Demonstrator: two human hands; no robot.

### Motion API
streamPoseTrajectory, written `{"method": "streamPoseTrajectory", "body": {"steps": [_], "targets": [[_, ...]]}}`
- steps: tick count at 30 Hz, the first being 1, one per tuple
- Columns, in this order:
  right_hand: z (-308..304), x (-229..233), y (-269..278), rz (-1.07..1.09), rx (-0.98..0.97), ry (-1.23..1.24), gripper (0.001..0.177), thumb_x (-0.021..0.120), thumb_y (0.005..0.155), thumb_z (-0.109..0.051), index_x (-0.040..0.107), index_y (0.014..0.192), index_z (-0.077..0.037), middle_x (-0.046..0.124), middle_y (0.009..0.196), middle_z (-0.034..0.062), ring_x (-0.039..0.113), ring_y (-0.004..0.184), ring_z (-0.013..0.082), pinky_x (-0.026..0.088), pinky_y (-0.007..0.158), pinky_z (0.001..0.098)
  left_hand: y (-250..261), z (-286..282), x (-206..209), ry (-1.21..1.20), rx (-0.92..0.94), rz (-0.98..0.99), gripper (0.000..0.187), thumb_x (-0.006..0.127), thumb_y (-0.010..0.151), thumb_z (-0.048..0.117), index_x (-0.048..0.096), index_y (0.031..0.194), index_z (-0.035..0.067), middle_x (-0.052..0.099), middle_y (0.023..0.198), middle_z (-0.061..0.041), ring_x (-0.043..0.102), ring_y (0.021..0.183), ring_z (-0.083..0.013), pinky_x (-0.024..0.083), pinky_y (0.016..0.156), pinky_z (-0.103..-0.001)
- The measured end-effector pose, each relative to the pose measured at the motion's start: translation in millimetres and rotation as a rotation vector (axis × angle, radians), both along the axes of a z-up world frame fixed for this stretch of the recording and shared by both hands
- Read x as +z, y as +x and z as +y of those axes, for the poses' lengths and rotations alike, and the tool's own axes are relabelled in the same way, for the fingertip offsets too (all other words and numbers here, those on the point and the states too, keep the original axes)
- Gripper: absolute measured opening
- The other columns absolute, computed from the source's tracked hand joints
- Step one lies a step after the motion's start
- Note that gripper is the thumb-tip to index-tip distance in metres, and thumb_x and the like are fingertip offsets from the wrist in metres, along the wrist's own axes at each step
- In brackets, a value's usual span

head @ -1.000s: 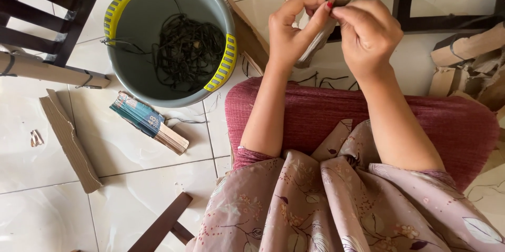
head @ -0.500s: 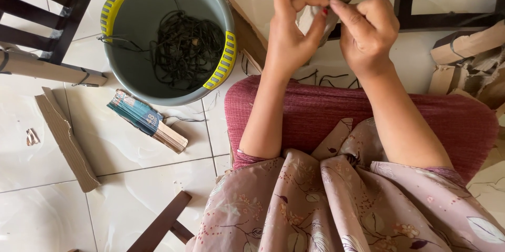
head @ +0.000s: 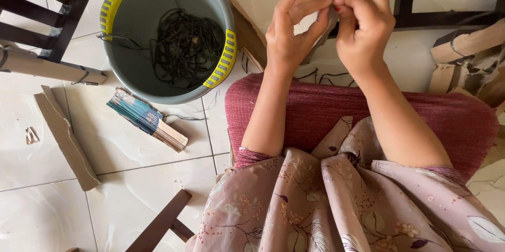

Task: Wrapping a chair leg with protective paper and securing it with string

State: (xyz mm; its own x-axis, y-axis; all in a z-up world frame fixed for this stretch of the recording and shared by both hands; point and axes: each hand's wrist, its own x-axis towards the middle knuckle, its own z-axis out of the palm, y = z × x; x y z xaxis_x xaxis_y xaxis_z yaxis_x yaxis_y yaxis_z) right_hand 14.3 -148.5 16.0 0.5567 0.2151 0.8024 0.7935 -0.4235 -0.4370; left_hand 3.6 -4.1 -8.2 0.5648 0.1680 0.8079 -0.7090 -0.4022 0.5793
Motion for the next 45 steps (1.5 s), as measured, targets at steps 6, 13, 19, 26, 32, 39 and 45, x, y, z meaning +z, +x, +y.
{"method": "streamPoseTrajectory", "body": {"steps": [6,13,19,26,32,39,45], "targets": [[2.7,-2.2,-8.1,0.280,0.032,0.111,0.012,0.060,0.101,0.020,0.064,0.106,0.010,0.053,0.100,0.0169,0.053,0.083,0.0255,0.043,0.070,0.0340,-3.6,12.8,5.9,-0.119,-0.186,0.155,0.062,0.076,0.100,-0.001,0.038,0.146,0.015,0.080,0.111,-0.001,0.079,0.110,-0.0122,0.062,0.112,-0.025],[3.6,1.0,-14.7,0.347,0.019,0.162,0.012,0.062,0.103,0.020,0.066,0.107,0.009,0.055,0.100,0.0153,0.054,0.081,0.0225,0.044,0.068,0.0310,-3.2,12.8,-3.7,-0.052,-0.171,0.103,0.072,0.081,0.101,0.005,0.032,0.153,0.014,0.077,0.122,-0.001,0.079,0.117,-0.0143,0.066,0.111,-0.026],[4.3,9.1,-18.9,0.169,-0.040,0.035,0.013,0.072,0.096,0.023,0.075,0.099,0.011,0.064,0.092,0.0181,0.061,0.079,0.0275,0.045,0.064,0.0342,-5.3,14.7,-1.8,0.144,-0.034,0.082,0.059,0.076,0.103,0.006,0.037,0.147,0.016,0.080,0.109,0.007,0.076,0.115,-0.0084,0.057,0.108,-0.028],[4.6,10.8,-20.5,0.106,-0.067,0.001,0.014,0.077,0.097,0.023,0.078,0.102,0.009,0.063,0.091,0.0164,0.060,0.078,0.0270,0.047,0.064,0.0351,-4.9,8.3,-9.6,0.152,0.043,0.140,0.052,0.071,0.098,0.006,0.040,0.140,0.014,0.074,0.101,0.007,0.066,0.108,-0.0145,0.051,0.104,-0.034],[-14.3,2.4,-5.6,0.045,-0.040,0.031,0.017,0.077,0.099,0.029,0.077,0.100,0.012,0.068,0.088,0.0196,0.059,0.081,0.0286,0.044,0.070,0.0366,6.9,5.3,-6.8,0.071,0.150,0.164,0.036,0.070,0.084,0.000,0.049,0.110,0.013,0.065,0.089,0.007,0.060,0.085,-0.0177,0.046,0.089,-0.033],[-26.9,-6.1,-1.5,0.159,0.023,0.097,0.016,0.086,0.104,0.022,0.074,0.102,0.012,0.073,0.097,0.0234,0.065,0.091,0.0307,0.049,0.079,0.0389,-2.0,21.9,16.4,0.046,-0.029,0.385,0.032,0.068,0.090,0.008,0.045,0.113,0.014,0.070,0.090,0.006,0.068,0.090,-0.0160,0.051,0.090,-0.034],[-74.5,-28.6,-26.3,0.526,0.149,0.133,0.018,0.071,0.110,0.026,0.062,0.123,0.016,0.066,0.110,0.0258,0.067,0.094,0.0290,0.060,0.084,0.0352,-8.3,8.3,-26.1,0.159,-0.208,0.115,0.010,0.058,0.097,0.016,0.055,0.106,0.018,0.060,0.065,0.006,0.062,0.056,-0.0067,0.049,0.047,-0.022]]}}
